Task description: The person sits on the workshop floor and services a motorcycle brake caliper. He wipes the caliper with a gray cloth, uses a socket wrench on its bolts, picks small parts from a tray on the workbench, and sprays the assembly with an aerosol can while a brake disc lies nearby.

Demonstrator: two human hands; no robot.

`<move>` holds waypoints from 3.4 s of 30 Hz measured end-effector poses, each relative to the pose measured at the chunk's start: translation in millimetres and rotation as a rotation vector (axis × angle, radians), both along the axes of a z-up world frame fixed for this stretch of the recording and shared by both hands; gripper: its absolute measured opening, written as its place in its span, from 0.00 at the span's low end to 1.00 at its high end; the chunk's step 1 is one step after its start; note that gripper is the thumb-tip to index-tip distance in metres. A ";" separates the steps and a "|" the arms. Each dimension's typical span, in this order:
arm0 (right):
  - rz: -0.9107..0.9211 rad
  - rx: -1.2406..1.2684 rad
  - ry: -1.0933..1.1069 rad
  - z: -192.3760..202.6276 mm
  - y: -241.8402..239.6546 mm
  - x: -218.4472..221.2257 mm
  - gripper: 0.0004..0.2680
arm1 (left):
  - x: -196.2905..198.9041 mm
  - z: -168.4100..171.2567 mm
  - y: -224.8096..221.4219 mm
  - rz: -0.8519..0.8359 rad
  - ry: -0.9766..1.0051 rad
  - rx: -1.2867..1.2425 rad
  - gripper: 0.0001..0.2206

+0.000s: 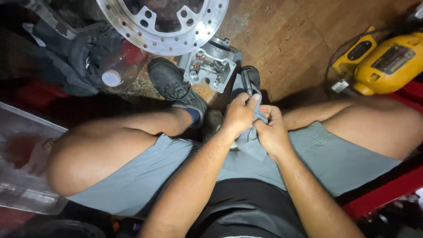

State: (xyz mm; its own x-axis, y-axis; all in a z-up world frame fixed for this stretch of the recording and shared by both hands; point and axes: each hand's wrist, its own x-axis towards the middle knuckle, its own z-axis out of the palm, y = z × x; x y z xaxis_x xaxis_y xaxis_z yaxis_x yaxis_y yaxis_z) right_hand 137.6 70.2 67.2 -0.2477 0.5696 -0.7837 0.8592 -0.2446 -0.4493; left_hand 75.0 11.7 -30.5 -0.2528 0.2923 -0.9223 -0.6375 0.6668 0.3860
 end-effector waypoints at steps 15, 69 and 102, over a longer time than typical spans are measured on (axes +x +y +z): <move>0.401 0.181 0.049 53.8 18.0 13.8 0.09 | -36.6 138.0 -1.1 -0.014 0.129 0.226 0.26; -0.451 -0.581 0.086 -105.3 -88.9 -135.4 0.26 | -227.0 253.9 -96.1 -0.755 0.650 -0.258 0.16; 1.177 0.478 0.070 -81.4 -21.8 -129.3 0.43 | -244.7 263.3 -117.3 -0.629 0.656 -0.075 0.15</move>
State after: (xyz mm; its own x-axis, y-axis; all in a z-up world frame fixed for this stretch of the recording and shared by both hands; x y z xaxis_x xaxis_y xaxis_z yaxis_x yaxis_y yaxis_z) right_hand 8.3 48.4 -14.2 -0.8262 0.1990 -0.5270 0.4169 0.8451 -0.3345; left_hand -169.6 -105.6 232.8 -0.5480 0.4986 -0.6716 0.1845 0.8552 0.4844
